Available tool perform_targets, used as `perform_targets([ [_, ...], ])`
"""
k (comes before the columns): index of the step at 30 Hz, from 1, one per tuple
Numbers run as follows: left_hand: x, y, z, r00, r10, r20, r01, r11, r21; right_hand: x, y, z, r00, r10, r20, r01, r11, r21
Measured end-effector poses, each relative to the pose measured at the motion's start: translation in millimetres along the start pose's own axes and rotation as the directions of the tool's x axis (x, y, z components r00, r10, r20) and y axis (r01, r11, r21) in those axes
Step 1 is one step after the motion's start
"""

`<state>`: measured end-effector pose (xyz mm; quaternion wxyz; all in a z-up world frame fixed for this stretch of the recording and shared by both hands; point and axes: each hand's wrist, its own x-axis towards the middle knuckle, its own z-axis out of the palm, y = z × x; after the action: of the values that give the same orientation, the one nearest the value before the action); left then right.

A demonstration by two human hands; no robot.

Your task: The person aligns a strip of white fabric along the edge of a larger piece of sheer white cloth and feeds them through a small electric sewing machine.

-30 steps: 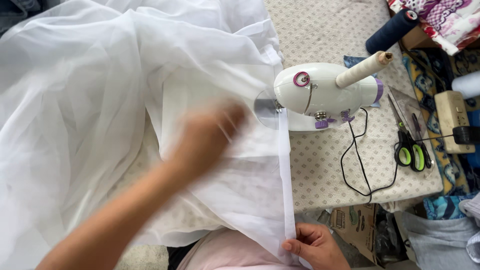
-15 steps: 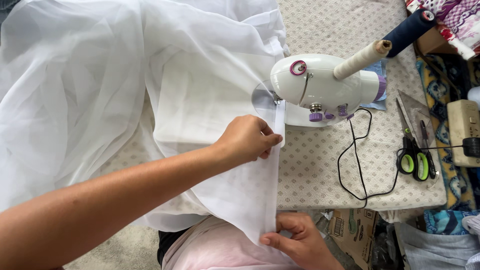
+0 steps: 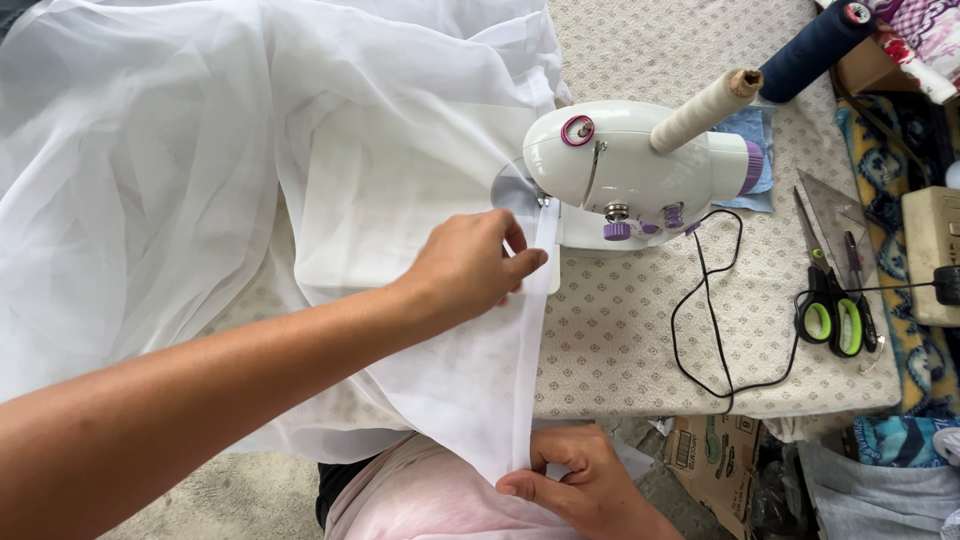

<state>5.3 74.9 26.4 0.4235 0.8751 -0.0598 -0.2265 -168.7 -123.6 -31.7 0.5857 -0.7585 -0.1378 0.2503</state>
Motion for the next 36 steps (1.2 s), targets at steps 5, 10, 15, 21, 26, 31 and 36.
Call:
perform_targets([
  [5, -9.7, 9.1, 2.6, 0.981, 0.194, 0.007, -0.185, 0.924, 0.334, 6.6, -12.3, 4.8, 0.995, -0.098, -0.010, 0.096, 0.990, -0.099],
  [10, -10.1, 20.4, 2.0, 0.993, 0.063, 0.103, -0.096, 0.926, 0.366, 9.4, -18.8, 5.7, 0.985, -0.171, -0.002, 0.168, 0.973, -0.155],
  [15, -6.9, 22.8, -2.4, 0.978, -0.068, 0.196, 0.019, 0.970, 0.242, 10.3, -17.8, 6.8, 0.984, -0.177, -0.002, 0.175, 0.973, -0.149],
  [21, -3.0, 13.7, -0.7, 0.947, -0.202, 0.252, 0.230, 0.969, -0.087, 11.3, -17.0, 7.1, 0.981, -0.196, 0.006, 0.194, 0.969, -0.156],
  [26, -0.9, -9.6, 25.1, 0.944, -0.253, 0.213, 0.309, 0.904, -0.295, 12.8, -13.2, -0.3, 0.982, -0.134, 0.137, 0.167, 0.948, -0.271],
  [31, -8.9, -38.0, 67.3, 0.952, -0.262, 0.160, 0.303, 0.716, -0.629, 25.6, 2.2, -57.5, 0.954, 0.296, -0.038, -0.294, 0.909, -0.296],
  [36, -27.2, -41.5, 87.6, 0.965, -0.189, 0.179, 0.252, 0.506, -0.825, 69.7, 17.8, -71.7, 0.879, 0.022, -0.477, 0.055, 0.987, 0.148],
])
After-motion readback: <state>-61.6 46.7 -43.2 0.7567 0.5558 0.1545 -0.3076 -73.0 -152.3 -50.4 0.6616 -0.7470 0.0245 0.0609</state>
